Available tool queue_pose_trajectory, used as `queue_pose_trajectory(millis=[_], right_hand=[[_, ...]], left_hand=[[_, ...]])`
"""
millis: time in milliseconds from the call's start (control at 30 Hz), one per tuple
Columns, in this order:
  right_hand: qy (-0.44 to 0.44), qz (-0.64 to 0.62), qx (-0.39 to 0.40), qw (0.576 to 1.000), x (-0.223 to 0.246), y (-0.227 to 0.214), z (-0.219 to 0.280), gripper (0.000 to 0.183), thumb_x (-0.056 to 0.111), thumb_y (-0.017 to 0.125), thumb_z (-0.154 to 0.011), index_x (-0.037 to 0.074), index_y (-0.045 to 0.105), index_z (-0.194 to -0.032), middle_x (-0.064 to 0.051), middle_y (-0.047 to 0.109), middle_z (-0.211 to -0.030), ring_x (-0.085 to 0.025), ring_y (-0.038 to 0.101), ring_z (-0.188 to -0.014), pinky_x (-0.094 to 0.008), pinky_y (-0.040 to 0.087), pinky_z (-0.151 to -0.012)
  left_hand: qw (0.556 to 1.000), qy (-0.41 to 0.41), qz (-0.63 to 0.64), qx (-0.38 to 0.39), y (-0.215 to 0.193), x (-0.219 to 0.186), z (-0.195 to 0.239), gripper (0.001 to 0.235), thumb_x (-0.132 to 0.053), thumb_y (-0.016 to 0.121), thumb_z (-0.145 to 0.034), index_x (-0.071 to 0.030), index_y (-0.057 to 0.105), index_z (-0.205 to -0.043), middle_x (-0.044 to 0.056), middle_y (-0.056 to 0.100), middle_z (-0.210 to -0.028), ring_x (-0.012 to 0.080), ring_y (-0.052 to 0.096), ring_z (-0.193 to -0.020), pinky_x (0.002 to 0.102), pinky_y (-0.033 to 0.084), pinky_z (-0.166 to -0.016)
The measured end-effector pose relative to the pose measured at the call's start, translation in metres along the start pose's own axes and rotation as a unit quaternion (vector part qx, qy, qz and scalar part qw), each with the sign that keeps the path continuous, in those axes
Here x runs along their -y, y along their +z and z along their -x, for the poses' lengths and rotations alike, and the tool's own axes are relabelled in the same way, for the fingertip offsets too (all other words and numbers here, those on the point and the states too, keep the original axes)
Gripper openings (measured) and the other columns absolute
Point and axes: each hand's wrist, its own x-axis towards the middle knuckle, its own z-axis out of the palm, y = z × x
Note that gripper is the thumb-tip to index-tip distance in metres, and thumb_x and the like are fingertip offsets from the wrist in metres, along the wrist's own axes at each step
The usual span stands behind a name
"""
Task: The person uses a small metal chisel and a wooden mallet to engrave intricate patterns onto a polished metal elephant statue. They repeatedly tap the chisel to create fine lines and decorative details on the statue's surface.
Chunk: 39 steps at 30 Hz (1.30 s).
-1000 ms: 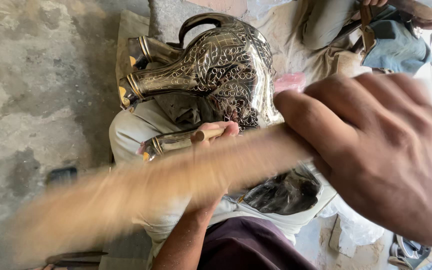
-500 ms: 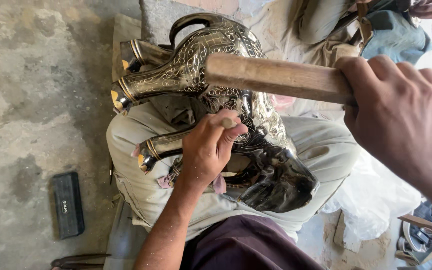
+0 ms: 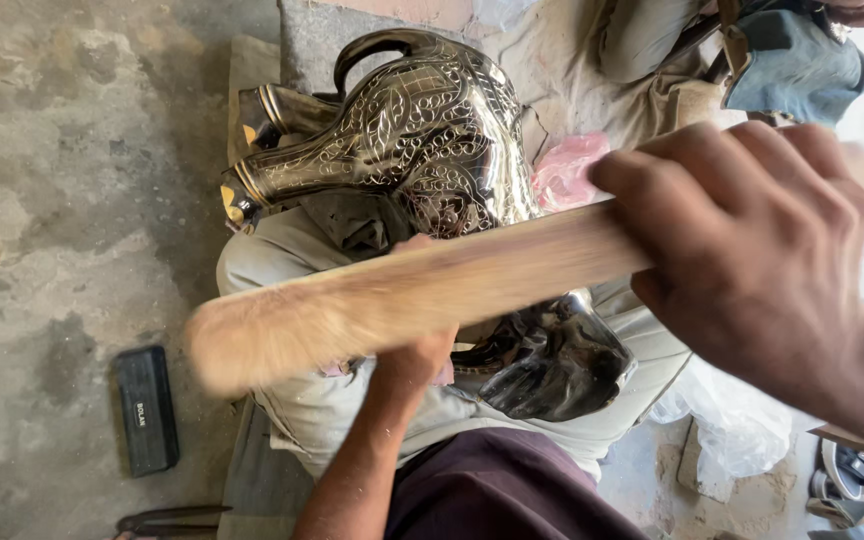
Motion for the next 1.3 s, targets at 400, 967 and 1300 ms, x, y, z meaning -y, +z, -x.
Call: queue_pose_trajectory(millis=[400, 967, 1300], right_hand=[[-0.045, 0.016, 0.026, 0.998, 0.02, -0.043, -0.029, 0.025, 0.037, 0.069, -0.094, 0.033, 0.07, -0.119, 0.008, 0.07, -0.086, -0.013, 0.065, -0.073, -0.034, 0.046, -0.075], [0.069, 0.088, 0.173, 0.979, -0.003, 0.001, -0.017, 0.019, 0.033, 0.056, -0.106, 0.031, 0.07, -0.119, 0.005, 0.07, -0.087, -0.013, 0.063, -0.063, -0.036, 0.054, -0.067], [0.034, -0.073, 0.078, 0.994, -0.001, -0.004, -0.017, 0.022, 0.019, 0.069, -0.096, 0.025, 0.071, -0.117, 0.0, 0.073, -0.094, -0.019, 0.068, -0.076, -0.036, 0.054, -0.073]], left_hand=[[0.963, -0.179, 0.158, -0.127, 0.028, -0.007, 0.013, 0.029, -0.012, 0.07, -0.102, -0.002, 0.045, -0.114, 0.01, 0.069, -0.108, 0.013, 0.072, -0.097, 0.026, 0.064, -0.083], [0.993, -0.03, 0.074, -0.086, 0.023, 0.004, 0.009, 0.03, 0.0, 0.061, -0.108, 0.002, 0.035, -0.121, 0.019, 0.067, -0.113, 0.0205, 0.075, -0.101, 0.028, 0.067, -0.08], [0.974, 0.057, -0.205, -0.074, 0.022, 0.015, 0.018, 0.031, -0.002, 0.066, -0.093, 0.007, 0.058, -0.121, 0.02, 0.069, -0.11, 0.0305, 0.07, -0.103, 0.046, 0.058, -0.091]])
